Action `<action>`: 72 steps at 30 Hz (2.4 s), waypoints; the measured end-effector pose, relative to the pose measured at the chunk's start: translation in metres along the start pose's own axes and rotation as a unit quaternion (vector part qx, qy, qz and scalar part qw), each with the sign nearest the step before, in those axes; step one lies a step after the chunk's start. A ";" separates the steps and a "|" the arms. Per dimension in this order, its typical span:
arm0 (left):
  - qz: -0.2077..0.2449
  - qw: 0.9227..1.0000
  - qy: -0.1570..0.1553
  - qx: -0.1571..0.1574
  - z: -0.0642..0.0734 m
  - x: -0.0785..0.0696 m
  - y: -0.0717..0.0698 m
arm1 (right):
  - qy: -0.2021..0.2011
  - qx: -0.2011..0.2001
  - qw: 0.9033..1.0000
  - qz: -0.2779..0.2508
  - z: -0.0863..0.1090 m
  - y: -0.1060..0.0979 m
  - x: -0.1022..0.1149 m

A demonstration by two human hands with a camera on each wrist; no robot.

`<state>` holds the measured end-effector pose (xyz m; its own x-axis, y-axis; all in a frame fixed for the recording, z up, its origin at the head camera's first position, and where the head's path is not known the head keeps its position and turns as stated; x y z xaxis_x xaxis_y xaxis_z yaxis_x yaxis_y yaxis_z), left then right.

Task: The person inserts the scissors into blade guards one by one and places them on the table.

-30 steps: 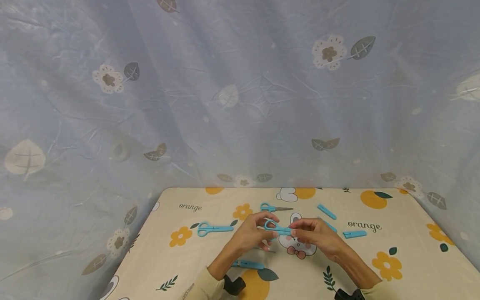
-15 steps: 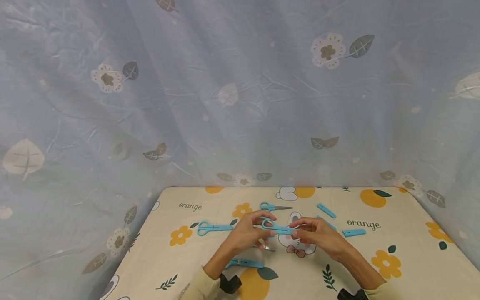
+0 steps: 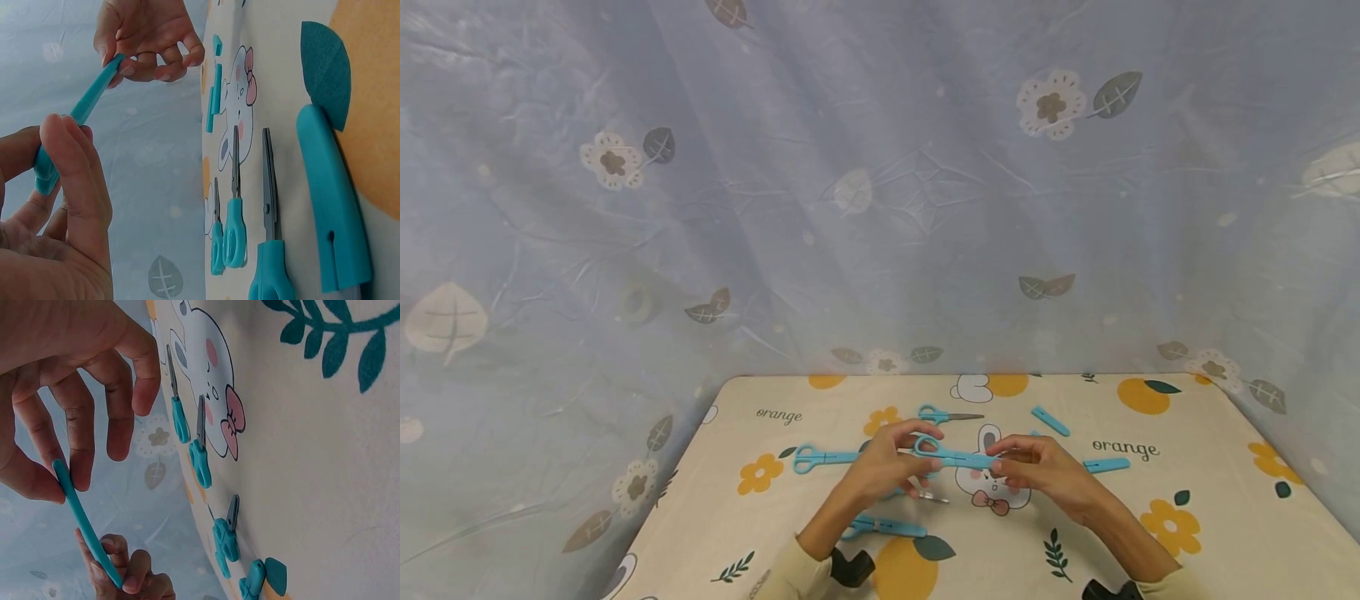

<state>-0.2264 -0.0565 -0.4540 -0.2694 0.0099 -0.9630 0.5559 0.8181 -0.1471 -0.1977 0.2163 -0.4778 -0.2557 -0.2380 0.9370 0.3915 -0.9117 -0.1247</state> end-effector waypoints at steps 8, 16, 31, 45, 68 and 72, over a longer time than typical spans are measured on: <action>-0.002 1.000 0.000 -0.007 0.002 0.001 -0.004 | -0.007 -0.007 1.000 0.005 0.002 -0.004 -0.004; -0.014 1.000 -0.002 -0.008 0.004 0.001 -0.008 | 0.002 -0.010 1.000 -0.011 0.004 -0.006 -0.004; -0.018 1.000 -0.008 -0.018 0.027 0.000 -0.042 | 0.008 -0.022 0.999 -0.023 0.012 -0.018 -0.013; -0.044 0.997 -0.013 -0.067 0.061 -0.002 -0.087 | 0.013 -0.047 0.999 -0.005 0.030 -0.039 -0.023; -0.078 0.989 -0.083 -0.090 0.098 0.015 -0.130 | 0.072 -0.170 0.978 0.100 0.069 -0.070 -0.033; -0.079 0.988 -0.099 -0.087 0.106 0.017 -0.135 | 0.057 -0.181 0.974 0.125 0.072 -0.071 -0.035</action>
<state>-0.2227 -0.2282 -0.4743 -0.1738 -0.2234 -0.9591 0.3703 0.8876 -0.2739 -0.1533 0.3130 -0.4783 -0.2967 -0.4845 0.8229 0.1223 -0.8739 -0.4705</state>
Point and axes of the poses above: each hand's wrist, its own z-axis away from the middle knuckle, its own y-axis out of the palm, x = y × z, the point moved 2 cm from there along -z, towards the middle knuckle, and after that the axes turned 14 degrees about y, right-handed, at the moved point
